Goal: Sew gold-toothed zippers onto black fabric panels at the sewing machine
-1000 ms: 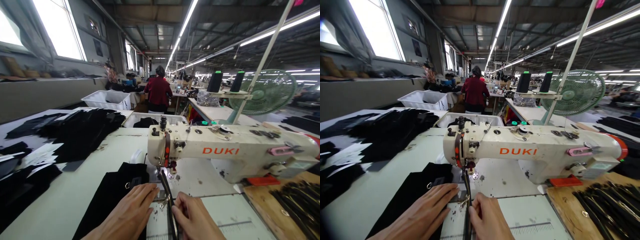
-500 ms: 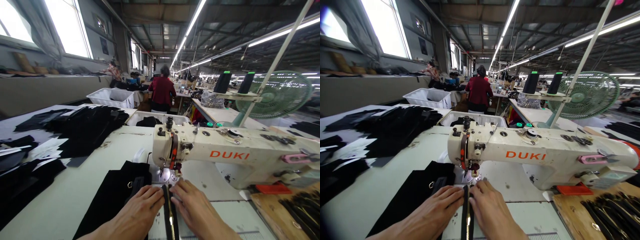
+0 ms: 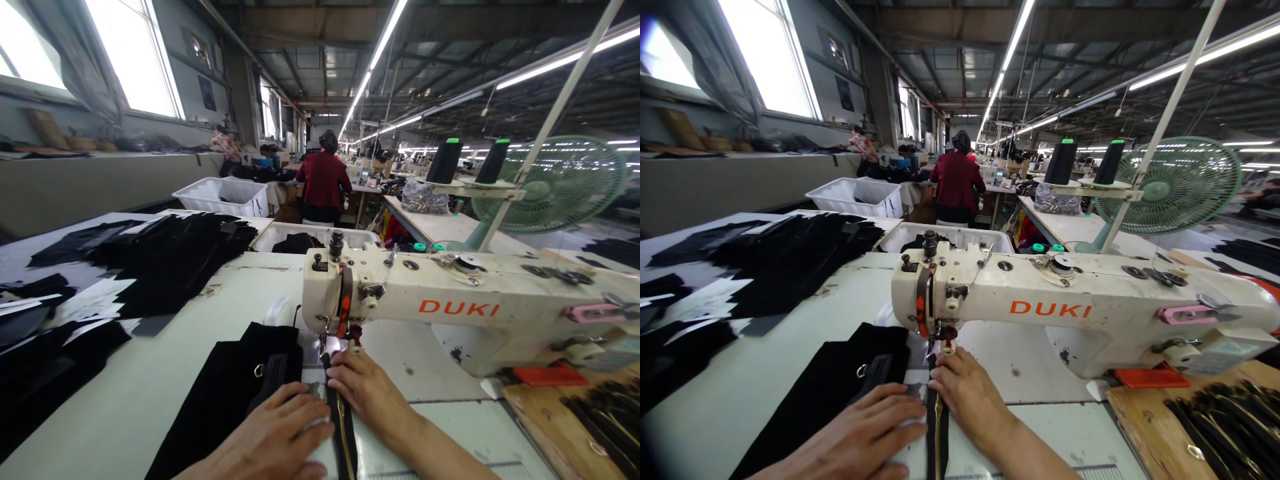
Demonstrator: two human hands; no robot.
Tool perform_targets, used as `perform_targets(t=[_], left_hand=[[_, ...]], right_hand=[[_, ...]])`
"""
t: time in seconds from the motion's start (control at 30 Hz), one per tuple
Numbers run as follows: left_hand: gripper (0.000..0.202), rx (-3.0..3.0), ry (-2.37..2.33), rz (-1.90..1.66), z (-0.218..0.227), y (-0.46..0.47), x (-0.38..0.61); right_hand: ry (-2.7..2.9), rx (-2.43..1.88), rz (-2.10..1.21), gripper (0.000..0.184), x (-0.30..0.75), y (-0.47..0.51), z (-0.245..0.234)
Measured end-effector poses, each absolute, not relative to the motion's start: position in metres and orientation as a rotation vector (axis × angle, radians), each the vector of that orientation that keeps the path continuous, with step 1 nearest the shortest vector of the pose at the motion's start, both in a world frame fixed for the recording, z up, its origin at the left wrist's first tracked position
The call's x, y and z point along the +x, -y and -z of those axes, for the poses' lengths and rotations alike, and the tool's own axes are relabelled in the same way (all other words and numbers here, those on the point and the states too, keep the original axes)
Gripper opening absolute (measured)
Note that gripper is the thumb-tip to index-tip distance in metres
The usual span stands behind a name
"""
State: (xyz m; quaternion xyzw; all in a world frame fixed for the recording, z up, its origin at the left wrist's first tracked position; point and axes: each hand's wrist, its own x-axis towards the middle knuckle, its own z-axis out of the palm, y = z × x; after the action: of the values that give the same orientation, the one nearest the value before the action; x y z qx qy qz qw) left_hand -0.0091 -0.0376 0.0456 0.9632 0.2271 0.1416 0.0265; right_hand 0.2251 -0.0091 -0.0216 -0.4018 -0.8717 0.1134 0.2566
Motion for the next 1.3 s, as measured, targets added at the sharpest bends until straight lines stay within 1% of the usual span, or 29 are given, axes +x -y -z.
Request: perform_targets(t=[0.1, 0.17, 0.23, 0.3, 0.4, 0.43, 0.6, 0.7, 0.77, 0.87, 0.93, 1.07, 1.2, 1.3], left_hand=[[0.034, 2.738, -1.064, -0.614, -0.020, 0.002, -0.033], [0.043, 2.619, -1.220, -0.596, -0.007, -0.026, -0.047], [0.049, 2.571, -1.242, -0.542, 0.000, -0.047, -0.056], [0.042, 2.540, -1.218, -0.504, 0.001, -0.057, -0.056], [0.014, 2.466, -1.213, -0.501, 0.001, -0.058, -0.049], [0.010, 2.435, -1.220, -0.517, 0.002, -0.058, -0.046], [0.017, 2.346, -1.295, -0.672, 0.012, -0.049, -0.027], [0.042, 2.389, -1.355, -0.818, 0.013, -0.030, -0.022], [0.049, 2.508, -1.320, -0.849, 0.014, -0.012, -0.024], [0.052, 2.745, -1.151, -0.662, 0.018, 0.008, -0.029], [0.054, 2.765, -1.126, -0.544, 0.022, 0.013, -0.031], [0.047, 2.637, -1.234, -0.576, 0.027, 0.016, -0.029], [0.058, 2.694, -1.116, -0.558, 0.026, 0.024, -0.031], [0.057, 2.653, -1.159, -0.542, 0.026, 0.016, -0.037]], right_hand=[[2.415, -1.066, -0.304, 0.031, 0.229, 0.013, 0.019], [2.439, -1.092, -0.330, 0.038, 0.231, 0.017, 0.015], [2.440, -1.123, -0.360, 0.040, 0.231, 0.021, 0.010], [2.438, -1.129, -0.367, 0.038, 0.228, 0.025, 0.007], [2.443, -1.128, -0.376, 0.037, 0.221, 0.031, 0.007], [2.440, -1.136, -0.372, 0.037, 0.219, 0.032, 0.008], [2.407, -1.186, -0.262, 0.038, 0.219, 0.032, 0.013], [2.412, -1.179, -0.231, 0.038, 0.220, 0.032, 0.013], [2.413, -1.175, -0.222, 0.037, 0.219, 0.032, 0.011], [2.414, -1.179, -0.209, 0.038, 0.217, 0.033, 0.009], [2.420, -1.172, -0.175, 0.037, 0.217, 0.032, 0.009], [2.444, -1.139, -0.049, 0.037, 0.218, 0.030, 0.014], [2.463, -1.143, -0.058, 0.039, 0.219, 0.031, 0.016], [2.495, -1.117, -0.107, 0.034, 0.218, 0.032, 0.010]])
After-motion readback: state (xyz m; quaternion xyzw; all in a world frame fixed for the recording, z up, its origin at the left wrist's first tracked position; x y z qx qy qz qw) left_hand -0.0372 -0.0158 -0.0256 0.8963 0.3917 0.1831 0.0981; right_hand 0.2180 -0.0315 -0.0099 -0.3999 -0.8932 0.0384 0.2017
